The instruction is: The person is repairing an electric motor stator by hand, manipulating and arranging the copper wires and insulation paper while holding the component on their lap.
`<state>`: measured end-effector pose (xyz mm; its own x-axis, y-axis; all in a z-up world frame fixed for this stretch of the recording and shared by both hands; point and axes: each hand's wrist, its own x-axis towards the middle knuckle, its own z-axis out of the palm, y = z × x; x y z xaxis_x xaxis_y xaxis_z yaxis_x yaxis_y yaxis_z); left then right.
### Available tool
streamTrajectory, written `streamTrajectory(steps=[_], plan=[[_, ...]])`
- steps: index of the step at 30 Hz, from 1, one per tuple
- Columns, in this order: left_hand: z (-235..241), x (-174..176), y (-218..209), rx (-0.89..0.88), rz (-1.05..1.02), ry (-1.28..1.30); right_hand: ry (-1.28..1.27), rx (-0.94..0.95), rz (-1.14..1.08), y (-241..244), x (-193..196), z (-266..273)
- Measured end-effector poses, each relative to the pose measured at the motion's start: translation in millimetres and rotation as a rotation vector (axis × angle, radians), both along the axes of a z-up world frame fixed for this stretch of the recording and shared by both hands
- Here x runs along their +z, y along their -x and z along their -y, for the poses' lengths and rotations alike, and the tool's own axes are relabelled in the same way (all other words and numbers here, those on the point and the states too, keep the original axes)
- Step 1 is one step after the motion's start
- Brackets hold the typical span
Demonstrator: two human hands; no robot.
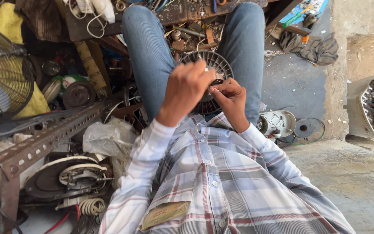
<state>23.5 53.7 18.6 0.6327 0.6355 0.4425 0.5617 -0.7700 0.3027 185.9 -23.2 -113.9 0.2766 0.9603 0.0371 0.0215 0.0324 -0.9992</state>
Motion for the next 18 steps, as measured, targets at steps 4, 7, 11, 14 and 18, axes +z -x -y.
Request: streamTrajectory(steps=[4, 7, 11, 14, 18], plan=[[-43, -23, -19, 0.050, 0.014, 0.143, 0.035, -0.046, 0.077, 0, -4, -3], [-62, -52, -15, 0.154, -0.070, 0.338, -0.005, 0.015, 0.108, -4, -3, -5], [-65, -76, 10, 0.243, -0.071, 0.425, -0.211, -0.003, 0.148, -10, 12, -22], [-60, -77, 17, 0.330, -0.080, 0.401, -0.201, 0.296, 0.077, -27, 20, -50], [-36, -49, 32, 0.408, 0.139, 0.158, 0.070, 0.501, -0.205, -29, 8, -68]])
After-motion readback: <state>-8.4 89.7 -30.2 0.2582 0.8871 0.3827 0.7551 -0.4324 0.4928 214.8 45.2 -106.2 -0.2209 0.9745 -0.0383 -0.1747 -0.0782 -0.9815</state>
